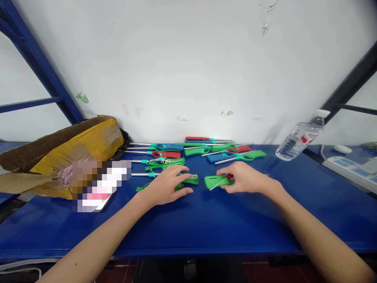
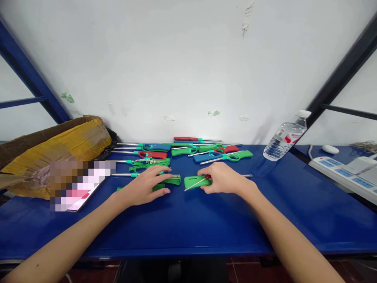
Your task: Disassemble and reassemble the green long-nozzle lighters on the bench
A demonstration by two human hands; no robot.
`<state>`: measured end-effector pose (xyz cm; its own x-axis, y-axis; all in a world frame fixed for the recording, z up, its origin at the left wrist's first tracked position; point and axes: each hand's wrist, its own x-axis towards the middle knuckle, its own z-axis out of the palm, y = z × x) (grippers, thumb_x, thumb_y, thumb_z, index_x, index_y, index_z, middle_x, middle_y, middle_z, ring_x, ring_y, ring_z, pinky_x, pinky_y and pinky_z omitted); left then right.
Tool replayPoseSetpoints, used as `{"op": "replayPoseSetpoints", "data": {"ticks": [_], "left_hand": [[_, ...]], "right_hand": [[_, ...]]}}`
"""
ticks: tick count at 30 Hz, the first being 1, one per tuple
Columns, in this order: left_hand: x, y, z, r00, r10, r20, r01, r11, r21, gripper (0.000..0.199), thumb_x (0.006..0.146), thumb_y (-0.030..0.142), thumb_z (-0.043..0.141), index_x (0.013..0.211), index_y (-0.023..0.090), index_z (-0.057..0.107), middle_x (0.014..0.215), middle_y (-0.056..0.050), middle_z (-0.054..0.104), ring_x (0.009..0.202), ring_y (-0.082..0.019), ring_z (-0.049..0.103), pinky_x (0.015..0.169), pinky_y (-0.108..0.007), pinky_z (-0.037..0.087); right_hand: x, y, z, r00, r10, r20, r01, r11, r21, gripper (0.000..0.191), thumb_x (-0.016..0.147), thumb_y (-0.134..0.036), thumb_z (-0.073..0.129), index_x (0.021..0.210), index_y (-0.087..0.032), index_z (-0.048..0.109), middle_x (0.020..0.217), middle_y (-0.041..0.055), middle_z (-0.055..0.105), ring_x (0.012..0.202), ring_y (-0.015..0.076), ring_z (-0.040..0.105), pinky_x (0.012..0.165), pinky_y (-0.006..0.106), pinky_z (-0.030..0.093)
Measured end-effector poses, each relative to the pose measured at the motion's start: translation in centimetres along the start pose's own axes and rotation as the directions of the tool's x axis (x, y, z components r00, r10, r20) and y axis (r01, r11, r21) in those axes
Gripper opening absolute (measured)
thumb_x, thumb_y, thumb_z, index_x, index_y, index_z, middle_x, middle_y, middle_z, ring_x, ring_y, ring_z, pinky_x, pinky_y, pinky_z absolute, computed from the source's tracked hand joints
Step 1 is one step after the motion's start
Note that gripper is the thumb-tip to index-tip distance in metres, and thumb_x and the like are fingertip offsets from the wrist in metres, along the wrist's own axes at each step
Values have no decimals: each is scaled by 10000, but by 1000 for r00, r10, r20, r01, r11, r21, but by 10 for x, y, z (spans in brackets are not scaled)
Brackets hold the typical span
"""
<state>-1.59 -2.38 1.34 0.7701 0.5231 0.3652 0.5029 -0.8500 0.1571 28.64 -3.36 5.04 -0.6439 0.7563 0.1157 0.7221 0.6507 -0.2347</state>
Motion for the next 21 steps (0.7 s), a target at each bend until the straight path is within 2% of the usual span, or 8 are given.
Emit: {"op": "replayPoseSetpoints", "data": {"ticks": [2,3,6,9,12,14,19,21], "left_hand": [[0,-3,0,1000,-17,-13,17,1000,17,417,995,460,469,1265,175,609,1316,-151,572,1222,-300,532,1023,-487,461],[0,-4,1,999,-24,-25,25,999,24,414,999,456,463,1265,172,606,1316,-152,573,1224,-299,532,1027,-489,458],[0,-8,3,997,-35,-73,38,999,39,399,999,445,470,1261,173,600,1313,-153,575,1239,-299,525,1041,-499,449],[0,-9,6,993,-26,-112,33,998,55,385,996,421,489,1269,167,586,1310,-159,574,1250,-300,519,1040,-497,455],[-1,-7,8,991,-11,-135,21,997,72,389,991,394,503,1308,173,548,1325,-158,562,1248,-297,521,1037,-496,464],[0,-4,9,987,-18,-158,31,996,81,431,989,365,505,1374,172,485,1366,-166,528,1268,-300,506,1045,-497,462],[8,1,9,960,-63,-272,100,987,125,563,983,299,497,1503,196,307,1470,-186,426,1360,-319,423,1091,-514,422],[13,2,9,959,-36,-282,80,986,147,599,971,280,514,1519,213,283,1501,-184,399,1379,-330,406,1098,-526,410]], "right_hand": [[-6,-9,-3,984,-87,-157,77,995,-70,126,698,-161,610,795,-217,668,575,-35,582,515,124,506,524,253,359],[-9,-12,-4,954,-166,-250,137,982,-129,188,710,-157,592,867,-218,677,585,-26,593,524,132,524,532,261,377],[-15,-19,0,787,-395,-473,248,906,-343,307,784,-146,550,1055,-232,665,581,-12,594,506,144,524,517,290,387],[-16,-23,9,646,-508,-570,229,841,-490,391,829,-120,556,1196,-239,625,557,-24,545,471,135,478,472,306,334],[-13,-25,16,564,-548,-618,191,814,-548,460,844,-150,622,1300,-191,576,565,-25,513,485,137,456,467,315,312],[-8,-24,20,555,-565,-611,217,807,-549,480,870,-166,619,1344,-154,543,572,-25,497,504,139,446,479,315,320],[7,-12,31,652,-597,-468,358,786,-503,414,934,-89,490,1302,-253,584,625,-35,462,543,122,427,513,284,334],[13,-7,39,661,-619,-424,410,772,-486,398,944,-75,463,1244,-281,625,662,-29,476,564,113,431,535,272,348]]}}
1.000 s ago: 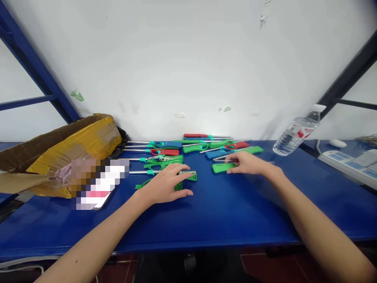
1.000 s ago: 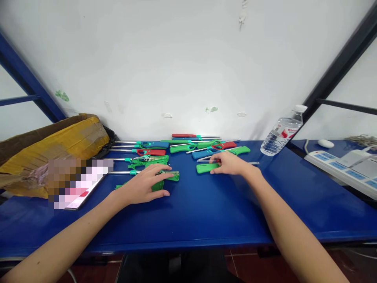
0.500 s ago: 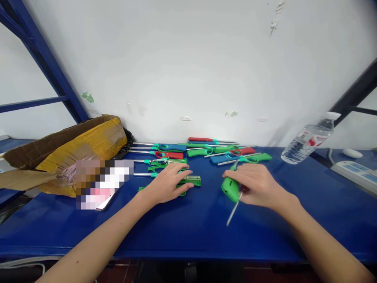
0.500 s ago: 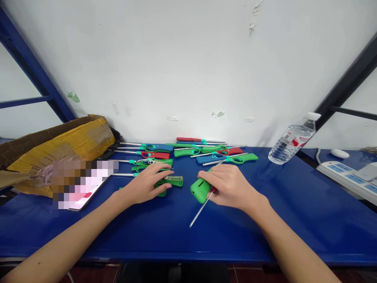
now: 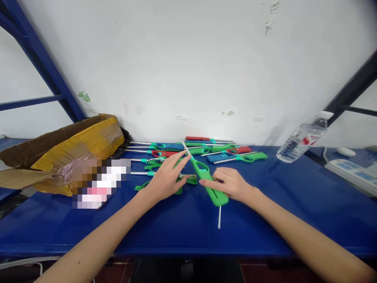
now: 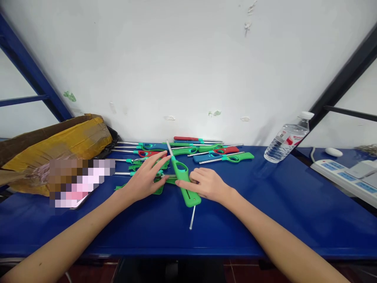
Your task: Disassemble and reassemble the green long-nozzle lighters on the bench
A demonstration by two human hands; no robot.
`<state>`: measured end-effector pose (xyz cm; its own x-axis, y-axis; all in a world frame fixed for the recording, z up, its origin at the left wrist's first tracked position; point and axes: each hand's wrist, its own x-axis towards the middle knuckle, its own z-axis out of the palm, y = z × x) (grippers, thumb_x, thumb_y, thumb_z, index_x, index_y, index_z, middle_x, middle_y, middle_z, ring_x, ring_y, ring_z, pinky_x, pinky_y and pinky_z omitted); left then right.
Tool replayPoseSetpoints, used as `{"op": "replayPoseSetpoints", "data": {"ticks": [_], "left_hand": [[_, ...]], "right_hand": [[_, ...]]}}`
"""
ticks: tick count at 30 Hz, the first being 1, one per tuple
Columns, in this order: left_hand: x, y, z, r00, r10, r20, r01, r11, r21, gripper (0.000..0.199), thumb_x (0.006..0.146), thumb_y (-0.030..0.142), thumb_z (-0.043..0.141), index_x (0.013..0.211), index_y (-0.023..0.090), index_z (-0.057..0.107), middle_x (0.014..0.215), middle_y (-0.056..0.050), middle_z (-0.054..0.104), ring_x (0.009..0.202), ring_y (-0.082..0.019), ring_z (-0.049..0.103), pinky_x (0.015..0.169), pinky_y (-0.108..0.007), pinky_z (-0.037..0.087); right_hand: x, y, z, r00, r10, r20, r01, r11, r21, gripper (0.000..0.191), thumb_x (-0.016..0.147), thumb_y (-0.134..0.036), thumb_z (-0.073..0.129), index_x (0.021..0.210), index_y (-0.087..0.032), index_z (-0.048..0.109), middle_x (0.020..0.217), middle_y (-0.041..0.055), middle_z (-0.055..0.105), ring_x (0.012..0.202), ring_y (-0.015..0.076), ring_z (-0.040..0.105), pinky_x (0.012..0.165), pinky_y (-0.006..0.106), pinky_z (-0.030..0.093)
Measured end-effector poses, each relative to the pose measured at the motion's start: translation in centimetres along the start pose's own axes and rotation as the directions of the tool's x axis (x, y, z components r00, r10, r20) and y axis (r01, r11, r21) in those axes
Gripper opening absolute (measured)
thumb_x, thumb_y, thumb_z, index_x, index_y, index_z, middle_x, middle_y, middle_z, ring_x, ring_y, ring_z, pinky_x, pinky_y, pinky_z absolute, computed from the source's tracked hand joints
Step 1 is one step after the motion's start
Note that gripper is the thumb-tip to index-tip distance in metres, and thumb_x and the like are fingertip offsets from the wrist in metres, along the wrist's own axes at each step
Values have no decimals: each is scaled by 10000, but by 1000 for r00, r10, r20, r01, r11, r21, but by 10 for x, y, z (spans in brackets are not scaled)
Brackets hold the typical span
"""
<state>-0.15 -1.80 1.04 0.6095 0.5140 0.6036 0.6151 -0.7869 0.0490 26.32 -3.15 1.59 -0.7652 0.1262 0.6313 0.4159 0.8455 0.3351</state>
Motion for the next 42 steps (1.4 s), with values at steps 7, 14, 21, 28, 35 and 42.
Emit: {"op": "replayPoseSetpoints", "data": {"ticks": [7,14,21,28,35,42], "left_hand": [[22,12,15,969,193,154,-196,981,5,453,954,134,416,1399,196,474,1414,-124,545,1394,-276,410,1162,-528,317],[40,25,24,998,-48,32,45,996,82,419,929,117,396,1329,144,518,1160,-137,613,1100,-267,570,1005,-457,450],[39,34,28,988,-138,62,121,967,223,419,943,204,438,1353,155,512,1065,-125,579,966,-276,561,880,-423,462],[36,38,28,985,-147,88,131,978,164,400,947,241,449,1328,138,513,1060,-126,580,962,-281,545,862,-431,453],[20,39,24,989,-121,86,109,985,134,392,927,234,485,1312,168,516,1064,-112,574,998,-283,546,886,-419,441],[16,41,27,993,-115,41,106,978,181,380,908,219,496,1279,153,545,1040,-114,581,984,-287,552,873,-420,442]], "right_hand": [[-11,-4,21,999,-22,40,21,999,28,374,973,-109,409,1215,-268,646,680,-10,524,611,136,502,558,259,409],[-34,34,9,802,597,-17,-581,787,210,388,985,-298,416,1350,-206,512,740,18,612,650,180,585,647,292,478],[-33,32,28,438,898,51,-714,312,627,380,948,-483,425,1100,-184,604,544,-71,326,482,145,358,502,267,331],[-29,22,49,209,963,168,-650,8,760,403,868,-545,501,967,-171,618,519,-86,276,445,112,260,441,254,221],[-9,37,71,88,994,60,-613,7,790,383,801,-529,549,861,-167,658,521,-61,352,475,116,308,464,262,252],[-11,37,69,26,1000,0,-600,16,800,359,762,-517,553,797,-175,653,513,-45,419,476,125,356,460,262,284]]}}
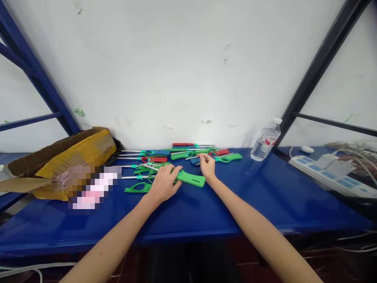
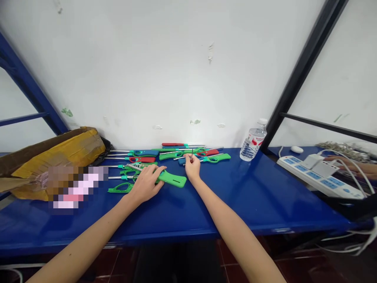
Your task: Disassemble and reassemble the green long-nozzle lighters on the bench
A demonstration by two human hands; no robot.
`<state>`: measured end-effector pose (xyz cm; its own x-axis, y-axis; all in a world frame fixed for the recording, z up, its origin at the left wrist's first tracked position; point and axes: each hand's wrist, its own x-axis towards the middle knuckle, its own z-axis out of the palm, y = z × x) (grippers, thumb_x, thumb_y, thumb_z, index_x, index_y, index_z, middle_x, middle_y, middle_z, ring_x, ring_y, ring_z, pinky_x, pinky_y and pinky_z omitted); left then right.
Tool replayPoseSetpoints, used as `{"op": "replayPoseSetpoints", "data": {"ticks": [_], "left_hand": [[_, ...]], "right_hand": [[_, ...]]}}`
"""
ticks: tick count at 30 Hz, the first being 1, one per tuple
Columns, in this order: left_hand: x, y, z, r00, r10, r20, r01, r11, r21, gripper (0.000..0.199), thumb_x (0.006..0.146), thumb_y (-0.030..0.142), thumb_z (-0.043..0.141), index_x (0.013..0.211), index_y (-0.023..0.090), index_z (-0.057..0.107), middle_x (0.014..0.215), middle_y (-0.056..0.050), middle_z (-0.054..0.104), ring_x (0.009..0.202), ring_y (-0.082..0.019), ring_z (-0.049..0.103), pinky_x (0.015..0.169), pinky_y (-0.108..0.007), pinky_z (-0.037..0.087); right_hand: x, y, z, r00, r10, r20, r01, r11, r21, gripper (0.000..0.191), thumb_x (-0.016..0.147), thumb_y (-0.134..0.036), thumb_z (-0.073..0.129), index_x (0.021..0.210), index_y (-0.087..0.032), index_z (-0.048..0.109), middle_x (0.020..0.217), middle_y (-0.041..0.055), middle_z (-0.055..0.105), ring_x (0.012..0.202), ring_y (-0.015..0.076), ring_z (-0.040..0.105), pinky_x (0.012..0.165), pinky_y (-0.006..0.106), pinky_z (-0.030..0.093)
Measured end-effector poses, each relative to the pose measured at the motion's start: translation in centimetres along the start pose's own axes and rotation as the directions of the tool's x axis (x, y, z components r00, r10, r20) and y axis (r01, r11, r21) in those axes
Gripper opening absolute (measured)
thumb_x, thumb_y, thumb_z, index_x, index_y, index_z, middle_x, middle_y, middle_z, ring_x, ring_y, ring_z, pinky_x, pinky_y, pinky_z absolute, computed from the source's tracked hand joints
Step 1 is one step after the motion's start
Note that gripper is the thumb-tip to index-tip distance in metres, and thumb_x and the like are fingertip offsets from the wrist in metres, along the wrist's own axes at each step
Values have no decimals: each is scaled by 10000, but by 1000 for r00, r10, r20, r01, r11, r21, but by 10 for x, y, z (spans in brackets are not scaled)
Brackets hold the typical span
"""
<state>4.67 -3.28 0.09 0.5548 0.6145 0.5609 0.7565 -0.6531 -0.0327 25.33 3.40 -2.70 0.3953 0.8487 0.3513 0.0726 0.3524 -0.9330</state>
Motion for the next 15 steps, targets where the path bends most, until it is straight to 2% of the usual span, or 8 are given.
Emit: {"op": "replayPoseSetpoints", "data": {"ticks": [4,8,12,15], "left_hand": [[-2,1,1,999,-19,-49,19,1000,3,370,907,228,495,1263,148,555,1044,-119,584,988,-291,556,881,-430,448],[-3,3,3,999,-28,-28,28,999,-19,353,908,218,489,1249,156,557,1027,-111,588,987,-286,562,874,-428,454],[-3,7,0,999,-17,-44,16,1000,-20,360,906,230,497,1255,164,554,1036,-107,587,989,-280,566,887,-423,457],[0,12,-3,998,-31,-59,31,1000,0,406,904,305,523,1278,149,544,1026,-109,576,970,-284,571,886,-430,466]], "right_hand": [[-2,1,-2,1000,2,7,-2,1000,1,344,756,-496,546,789,-174,662,507,-48,403,476,125,334,459,264,270],[0,7,2,999,12,37,-12,1000,-6,341,753,-494,551,776,-174,665,518,-39,425,489,130,351,470,269,282],[5,13,4,996,26,86,-25,1000,-10,337,758,-499,570,772,-180,675,543,-25,484,507,138,399,493,275,319],[7,13,2,987,68,148,-66,998,-22,311,735,-487,624,740,-179,667,577,-6,558,537,147,465,524,277,372]]}}
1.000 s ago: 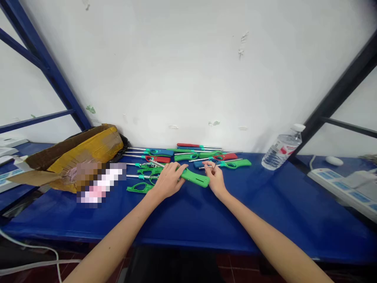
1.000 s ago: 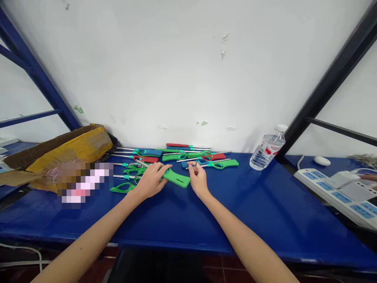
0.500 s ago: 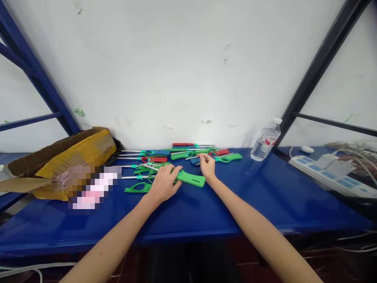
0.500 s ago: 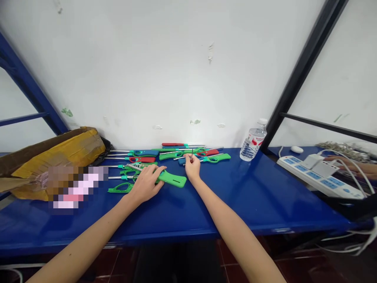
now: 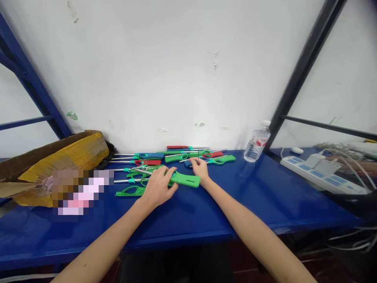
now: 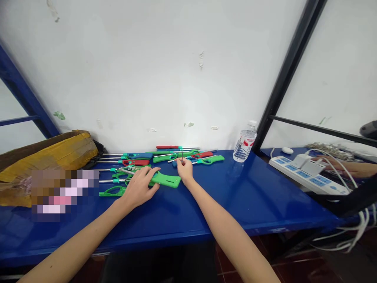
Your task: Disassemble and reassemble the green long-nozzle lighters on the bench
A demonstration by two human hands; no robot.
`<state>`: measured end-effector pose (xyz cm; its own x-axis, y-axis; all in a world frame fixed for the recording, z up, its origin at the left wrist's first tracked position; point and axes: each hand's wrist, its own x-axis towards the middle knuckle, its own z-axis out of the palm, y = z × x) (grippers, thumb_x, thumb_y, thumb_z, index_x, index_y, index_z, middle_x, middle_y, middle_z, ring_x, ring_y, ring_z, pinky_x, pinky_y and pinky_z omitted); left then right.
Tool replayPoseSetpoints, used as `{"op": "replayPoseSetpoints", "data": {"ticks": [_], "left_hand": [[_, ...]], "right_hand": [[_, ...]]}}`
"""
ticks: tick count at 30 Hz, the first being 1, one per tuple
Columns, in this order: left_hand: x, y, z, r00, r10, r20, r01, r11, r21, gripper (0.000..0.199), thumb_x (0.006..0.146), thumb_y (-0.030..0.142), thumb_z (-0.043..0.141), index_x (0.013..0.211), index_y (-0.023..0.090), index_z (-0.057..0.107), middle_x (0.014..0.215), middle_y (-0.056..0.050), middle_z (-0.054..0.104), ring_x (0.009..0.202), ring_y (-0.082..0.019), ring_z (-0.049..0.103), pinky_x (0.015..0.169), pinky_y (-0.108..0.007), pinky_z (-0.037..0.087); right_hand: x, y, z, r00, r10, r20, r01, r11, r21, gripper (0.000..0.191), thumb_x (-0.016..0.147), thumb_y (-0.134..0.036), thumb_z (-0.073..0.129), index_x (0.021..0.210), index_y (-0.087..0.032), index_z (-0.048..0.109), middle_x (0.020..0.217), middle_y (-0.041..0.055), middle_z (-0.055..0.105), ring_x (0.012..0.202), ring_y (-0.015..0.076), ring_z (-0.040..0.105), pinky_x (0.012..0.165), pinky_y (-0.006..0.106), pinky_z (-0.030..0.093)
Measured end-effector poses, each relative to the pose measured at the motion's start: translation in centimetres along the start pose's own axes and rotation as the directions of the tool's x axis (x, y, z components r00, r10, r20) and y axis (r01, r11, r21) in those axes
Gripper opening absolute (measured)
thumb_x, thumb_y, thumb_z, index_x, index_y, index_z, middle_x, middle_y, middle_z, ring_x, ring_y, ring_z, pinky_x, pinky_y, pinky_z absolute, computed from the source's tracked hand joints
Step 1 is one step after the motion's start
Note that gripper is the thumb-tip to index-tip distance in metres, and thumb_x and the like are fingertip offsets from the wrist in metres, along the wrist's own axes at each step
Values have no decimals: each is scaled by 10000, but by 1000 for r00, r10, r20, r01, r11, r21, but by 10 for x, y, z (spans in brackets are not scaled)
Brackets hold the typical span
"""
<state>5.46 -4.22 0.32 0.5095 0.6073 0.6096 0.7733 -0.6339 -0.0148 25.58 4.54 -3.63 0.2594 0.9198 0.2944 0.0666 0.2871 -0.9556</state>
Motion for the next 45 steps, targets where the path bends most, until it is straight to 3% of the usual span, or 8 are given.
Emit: {"op": "replayPoseSetpoints", "data": {"ticks": [8,12,16,22,29,34,40,45], "left_hand": [[8,9,6,994,-51,102,41,995,95,531,1003,472,370,1432,163,422,1056,-120,547,941,-277,582,857,-410,480],[15,13,11,990,-39,136,17,987,158,487,993,464,402,1358,153,490,1122,-145,543,1002,-296,569,872,-422,468],[26,19,15,986,-40,165,8,982,186,454,969,471,456,1275,146,538,1125,-146,566,1018,-299,558,885,-427,463],[30,18,28,976,-58,212,28,989,145,468,967,503,455,1251,148,567,1112,-158,575,1006,-311,568,875,-443,456],[18,11,31,979,-52,198,26,991,132,453,965,491,477,1237,147,588,1069,-147,587,1015,-308,537,884,-427,425],[19,13,33,977,-53,206,18,986,168,453,972,505,466,1199,140,607,1050,-144,610,1017,-310,525,880,-432,414],[22,13,37,959,-7,283,-11,998,61,434,984,429,473,1304,152,569,1133,-139,628,1063,-299,541,898,-422,433],[19,3,35,946,31,322,-18,999,-41,446,994,410,449,1377,201,539,1202,-111,623,1091,-277,550,970,-430,429]], "right_hand": [[-2,-15,-41,970,133,204,-132,991,-23,408,693,-540,725,902,-197,653,642,-25,587,491,104,434,447,226,325],[-6,-22,-71,955,167,247,-176,984,12,463,795,-612,574,987,-196,643,658,-23,582,429,78,343,379,203,214],[-9,-27,-87,968,133,215,-151,986,73,441,717,-548,687,963,-185,639,611,-42,560,421,68,330,372,198,200],[-8,-35,-88,990,48,133,-69,984,163,443,548,-458,860,786,-182,608,605,-37,599,455,64,399,409,217,293],[-18,-52,-79,987,58,150,-97,960,263,438,573,-527,859,720,-174,645,538,-72,454,445,51,323,396,224,280],[-22,-51,-70,985,86,148,-132,932,337,494,485,-508,911,731,-188,625,585,-72,468,480,50,337,435,215,322],[-1,-44,-64,990,119,73,-138,917,375,499,747,-694,662,695,-213,541,595,-43,473,507,97,444,455,229,365],[25,-52,-66,991,106,81,-131,893,431,383,816,-583,651,750,-238,497,654,-34,503,631,130,541,630,264,485]]}}
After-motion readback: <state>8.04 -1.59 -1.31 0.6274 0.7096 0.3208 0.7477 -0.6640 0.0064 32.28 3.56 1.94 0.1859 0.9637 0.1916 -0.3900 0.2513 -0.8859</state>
